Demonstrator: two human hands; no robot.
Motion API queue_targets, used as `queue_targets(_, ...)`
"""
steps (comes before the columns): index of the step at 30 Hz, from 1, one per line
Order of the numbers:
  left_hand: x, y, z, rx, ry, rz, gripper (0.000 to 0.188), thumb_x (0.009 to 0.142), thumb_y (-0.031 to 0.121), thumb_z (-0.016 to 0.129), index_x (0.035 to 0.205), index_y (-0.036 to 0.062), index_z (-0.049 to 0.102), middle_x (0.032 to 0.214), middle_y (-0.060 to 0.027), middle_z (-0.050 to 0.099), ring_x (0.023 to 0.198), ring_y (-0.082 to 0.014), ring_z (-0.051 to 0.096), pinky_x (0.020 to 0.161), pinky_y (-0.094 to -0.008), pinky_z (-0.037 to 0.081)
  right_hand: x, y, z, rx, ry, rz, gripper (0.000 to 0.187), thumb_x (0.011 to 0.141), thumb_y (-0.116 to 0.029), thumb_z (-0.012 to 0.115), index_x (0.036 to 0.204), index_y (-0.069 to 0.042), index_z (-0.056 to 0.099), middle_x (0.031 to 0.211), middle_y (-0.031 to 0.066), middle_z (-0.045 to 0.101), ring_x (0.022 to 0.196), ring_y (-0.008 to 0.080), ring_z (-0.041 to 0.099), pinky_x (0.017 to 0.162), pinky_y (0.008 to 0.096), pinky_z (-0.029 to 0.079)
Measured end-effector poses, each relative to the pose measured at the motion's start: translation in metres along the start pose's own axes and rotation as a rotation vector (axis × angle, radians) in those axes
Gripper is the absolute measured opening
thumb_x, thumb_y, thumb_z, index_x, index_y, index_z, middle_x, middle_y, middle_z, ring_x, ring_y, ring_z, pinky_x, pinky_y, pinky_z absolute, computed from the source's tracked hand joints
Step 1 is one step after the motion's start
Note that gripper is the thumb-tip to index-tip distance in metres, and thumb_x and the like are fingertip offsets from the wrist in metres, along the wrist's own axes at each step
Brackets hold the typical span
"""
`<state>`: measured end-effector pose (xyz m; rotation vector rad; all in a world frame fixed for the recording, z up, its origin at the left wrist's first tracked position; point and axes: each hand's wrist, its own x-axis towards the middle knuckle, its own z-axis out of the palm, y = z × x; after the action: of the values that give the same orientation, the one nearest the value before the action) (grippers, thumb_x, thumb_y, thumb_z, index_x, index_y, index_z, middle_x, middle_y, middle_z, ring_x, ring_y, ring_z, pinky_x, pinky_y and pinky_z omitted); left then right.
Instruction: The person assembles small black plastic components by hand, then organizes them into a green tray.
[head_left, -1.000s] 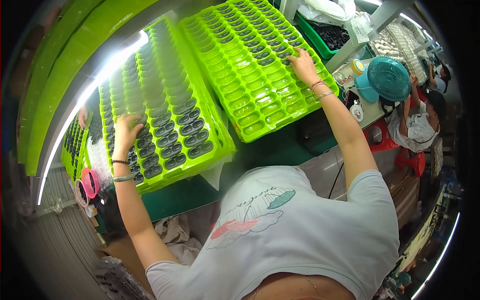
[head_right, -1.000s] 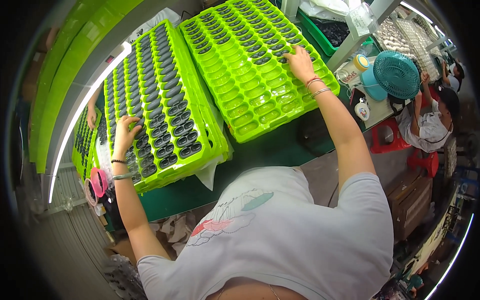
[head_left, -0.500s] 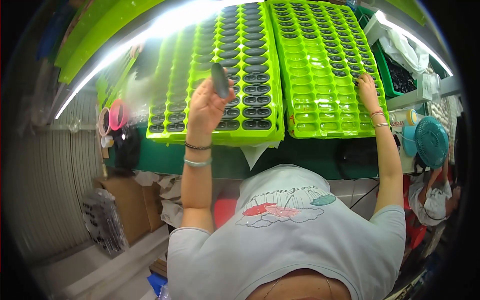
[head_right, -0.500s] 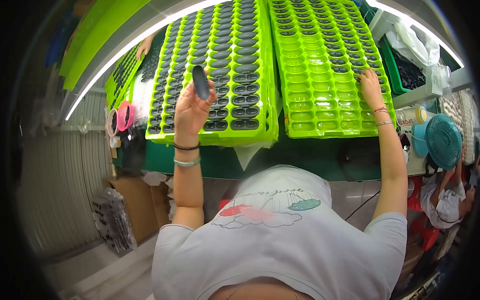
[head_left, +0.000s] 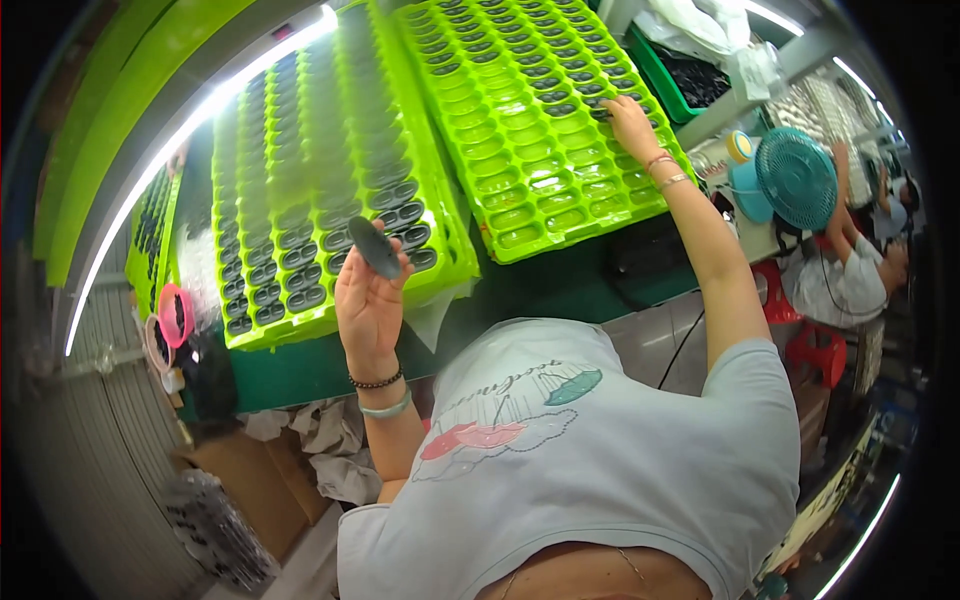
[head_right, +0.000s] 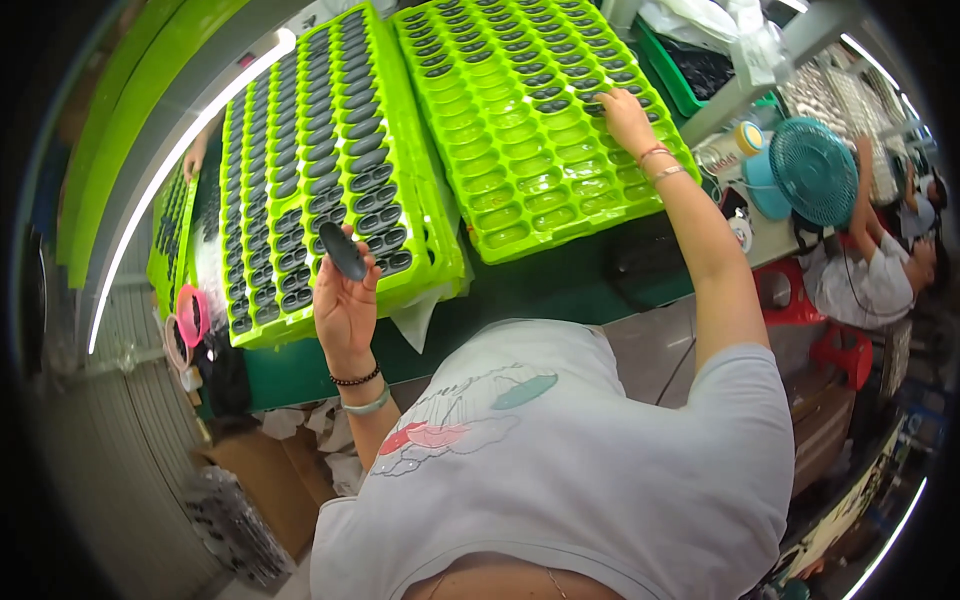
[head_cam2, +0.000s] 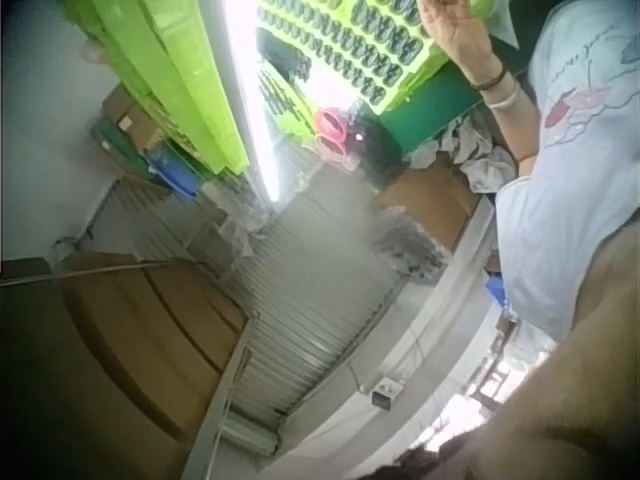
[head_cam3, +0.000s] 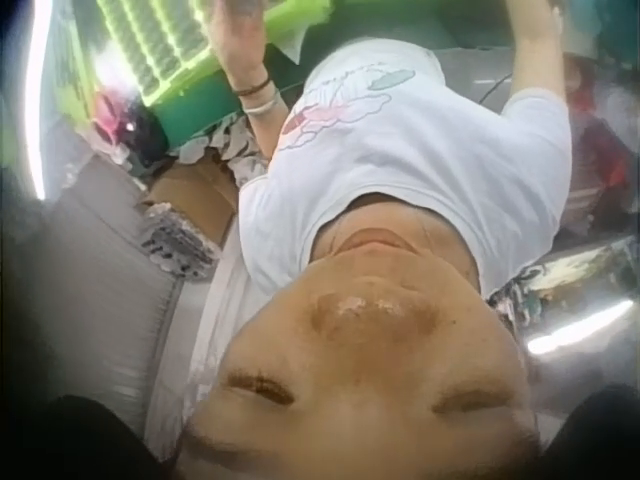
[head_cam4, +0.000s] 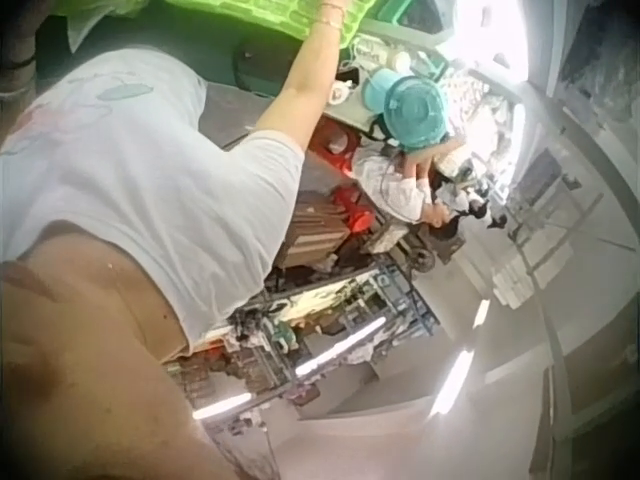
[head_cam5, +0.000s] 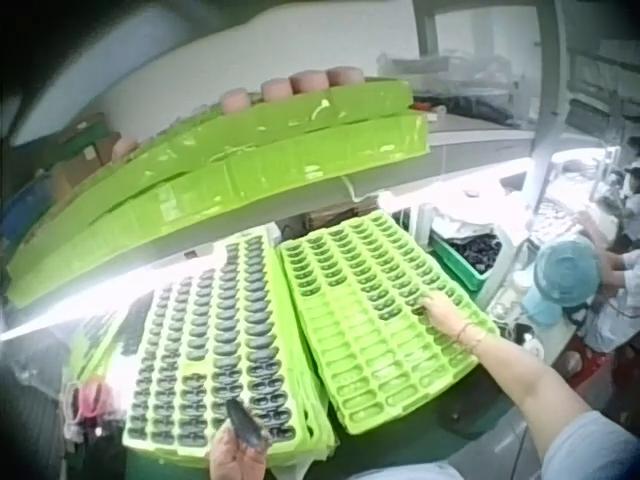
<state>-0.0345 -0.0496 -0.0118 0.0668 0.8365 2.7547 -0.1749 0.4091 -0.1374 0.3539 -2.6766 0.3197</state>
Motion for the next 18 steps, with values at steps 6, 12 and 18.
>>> queue_targets(6,-0.006,-0.018,0.012,0.007,0.018,-0.025,0.037,0.095,0.015,0.04,0.125,-0.0044,0.036,0.109,-0.0174,0.055,0.095,-0.0249,0.059,0.082,-0.0342,0.052,-0.002,-0.026,-0.028,0.817,-0.018,0.563,0.023,0.08,-0.009,0.063,0.101,0.0,0.061,0.084,0.0044,0.064,0.072,0.0152,0.059,0.064,0.0289,0.047)
queue_targets(12,0.0,-0.045,0.031,0.157,0.026,-0.065,0.031,0.094,0.014,0.043,0.122,-0.0004,0.041,0.109,-0.0145,0.055,0.096,-0.0202,0.058,0.075,-0.0347,0.053,-0.017,-0.142,-0.098,1.783,-0.259,0.789,0.024,0.089,-0.015,0.056,0.108,-0.001,0.058,0.078,-0.0032,0.059,0.059,0.0014,0.049,0.05,0.0153,0.039)
queue_targets(18,0.012,-0.058,0.05,0.255,-0.019,-0.145,0.029,0.091,0.012,0.049,0.118,0.0009,0.044,0.103,-0.0078,0.055,0.087,-0.0149,0.057,0.064,-0.0295,0.053,-0.03,-0.205,-0.125,2.181,-0.447,0.826,0.021,0.088,-0.019,0.058,0.102,-0.003,0.059,0.075,-0.0005,0.059,0.051,0.0032,0.048,0.042,0.0144,0.033)
